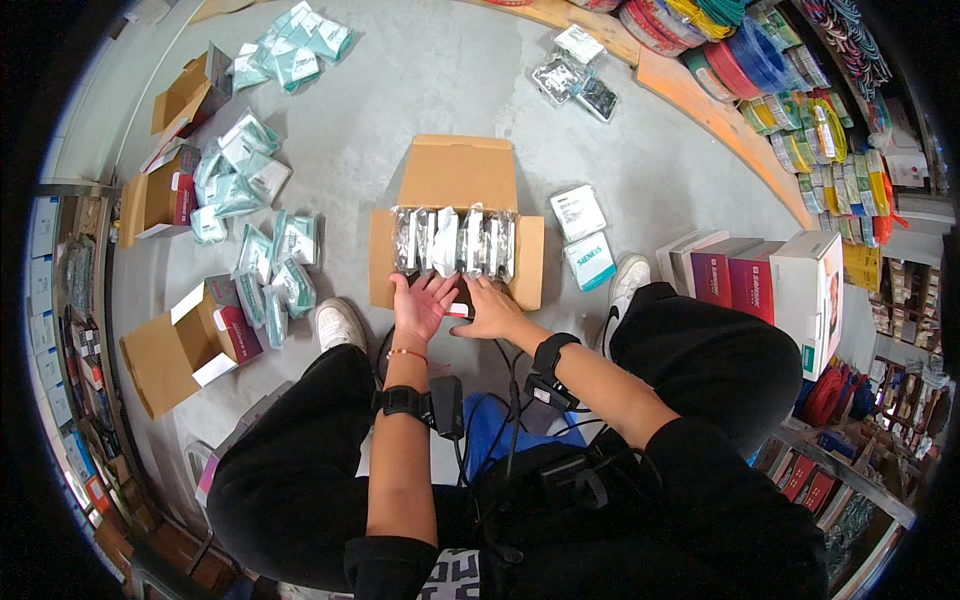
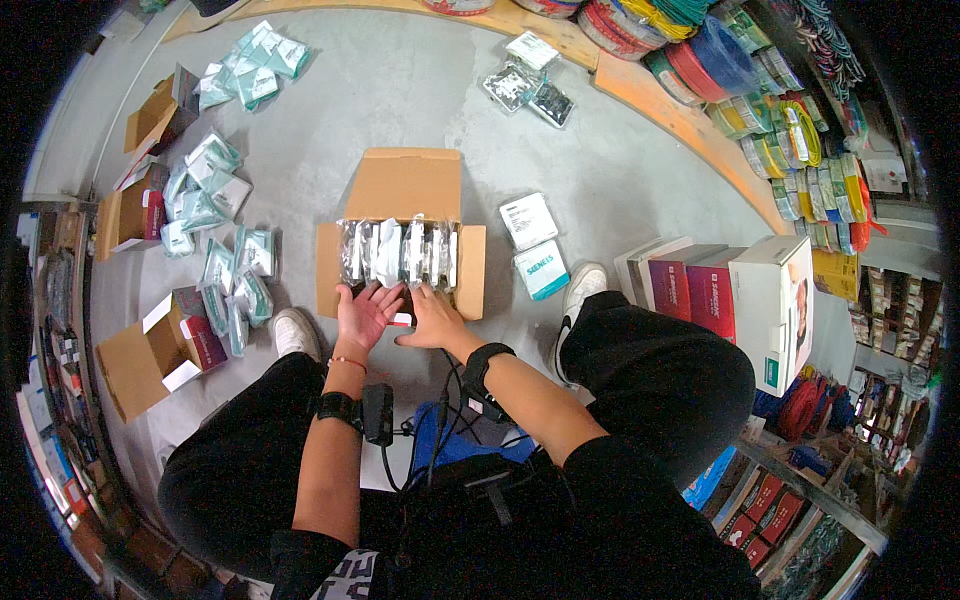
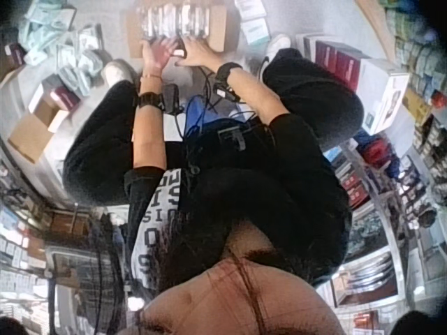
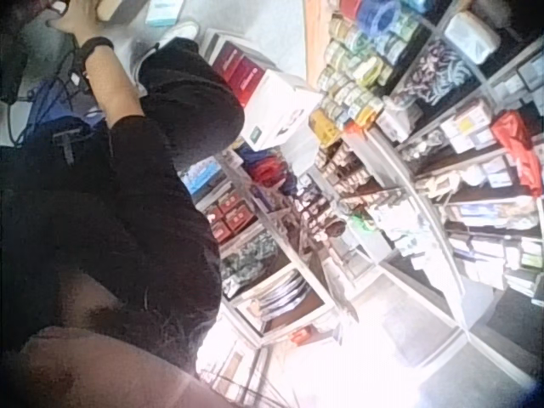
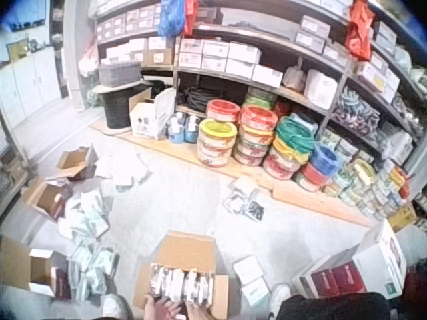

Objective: The recorder is sitting on a warehouse floor, sorting and packing small electrical components or switches into cardboard boxes.

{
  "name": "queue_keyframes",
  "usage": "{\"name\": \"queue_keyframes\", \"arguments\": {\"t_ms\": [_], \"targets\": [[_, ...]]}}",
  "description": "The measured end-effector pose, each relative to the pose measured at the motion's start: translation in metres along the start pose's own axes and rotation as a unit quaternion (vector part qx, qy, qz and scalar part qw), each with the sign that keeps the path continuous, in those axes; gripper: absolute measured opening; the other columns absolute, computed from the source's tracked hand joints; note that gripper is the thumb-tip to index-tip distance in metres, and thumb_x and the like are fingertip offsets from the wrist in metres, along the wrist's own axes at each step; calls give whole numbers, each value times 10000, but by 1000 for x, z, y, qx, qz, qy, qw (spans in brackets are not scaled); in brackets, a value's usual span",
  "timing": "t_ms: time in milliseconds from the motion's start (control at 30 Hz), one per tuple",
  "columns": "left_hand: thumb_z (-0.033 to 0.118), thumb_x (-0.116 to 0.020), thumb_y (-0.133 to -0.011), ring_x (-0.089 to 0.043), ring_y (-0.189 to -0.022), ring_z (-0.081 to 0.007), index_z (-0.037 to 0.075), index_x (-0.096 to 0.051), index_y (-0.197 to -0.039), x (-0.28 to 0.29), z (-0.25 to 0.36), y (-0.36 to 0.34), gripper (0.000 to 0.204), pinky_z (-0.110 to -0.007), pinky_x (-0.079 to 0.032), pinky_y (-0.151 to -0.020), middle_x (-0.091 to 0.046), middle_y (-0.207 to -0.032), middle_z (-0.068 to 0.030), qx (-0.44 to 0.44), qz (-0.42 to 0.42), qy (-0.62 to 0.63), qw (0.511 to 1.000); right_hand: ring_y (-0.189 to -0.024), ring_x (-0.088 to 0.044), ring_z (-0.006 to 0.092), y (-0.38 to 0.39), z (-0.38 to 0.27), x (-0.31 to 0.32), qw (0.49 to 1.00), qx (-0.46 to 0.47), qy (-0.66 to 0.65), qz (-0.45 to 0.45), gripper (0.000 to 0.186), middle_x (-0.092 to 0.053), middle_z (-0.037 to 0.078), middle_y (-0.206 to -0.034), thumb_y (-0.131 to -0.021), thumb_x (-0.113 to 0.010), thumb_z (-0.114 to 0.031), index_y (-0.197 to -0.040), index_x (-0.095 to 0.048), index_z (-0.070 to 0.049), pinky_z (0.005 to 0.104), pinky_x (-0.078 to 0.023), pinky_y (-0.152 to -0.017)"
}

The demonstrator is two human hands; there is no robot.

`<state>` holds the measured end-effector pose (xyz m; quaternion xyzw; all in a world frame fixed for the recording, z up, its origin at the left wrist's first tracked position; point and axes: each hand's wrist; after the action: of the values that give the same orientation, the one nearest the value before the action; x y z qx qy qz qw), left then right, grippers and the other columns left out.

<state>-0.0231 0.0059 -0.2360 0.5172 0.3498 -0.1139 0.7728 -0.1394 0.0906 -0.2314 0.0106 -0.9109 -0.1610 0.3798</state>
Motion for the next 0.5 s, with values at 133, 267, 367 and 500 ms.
{"name": "queue_keyframes", "arguments": {"t_ms": [133, 267, 367, 500], "targets": [[609, -198, -724, -363, -1054, -337, -38, 22, -1220, -7, 0, -2, 845, -390, -397, -793, -178, -1234, -239, 7, 4, 8, 1000, -842, -495, 327, -9, 14, 1, 989, -48, 6, -138, 629, -467, 250, -928, -502, -650, -288, -970, -441, 77, 342, -412, -740], [637, -267, -695, -338, -1066, -363, -12, 48, -1227, -7, 5, 0, 896, -399, -386, -805, -83, -1267, -220, 15, 21, 33, 999, -828, -502, 323, -12, 2, 5, 963, -149, 56, -219, 373, -519, 244, -833, -546, -577, -148, -826, -508, 89, 332, -417, -737], [646, -351, -665, -305, -1075, -401, 20, 78, -1232, -11, 9, 3, 947, -426, -358, -829, -36, -1282, -196, -9, 59, 38, 997, -897, -460, 339, -10, -2, 1, 978, -125, 127, -106, 417, -479, 263, -902, -553, -550, -132, -887, -467, 103, 336, -397, -776], [636, -394, -651, -266, -1088, -411, 41, 54, -1241, -10, 10, 5, 951, -472, -296, -854, -67, -1282, -182, -7, 57, 43, 997, -961, -404, 358, -9, -9, 2, 972, -202, 66, -105, 548, -404, 274, -992, -547, -559, -165, -985, -386, 115, 343, -365, -824]]}}
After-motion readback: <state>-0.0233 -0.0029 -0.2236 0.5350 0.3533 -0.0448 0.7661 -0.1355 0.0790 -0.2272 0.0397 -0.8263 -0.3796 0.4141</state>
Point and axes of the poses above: each hand's wrist, its own y-axis away from the middle knuckle, its own x-axis out of the back of the hand, z = x × y
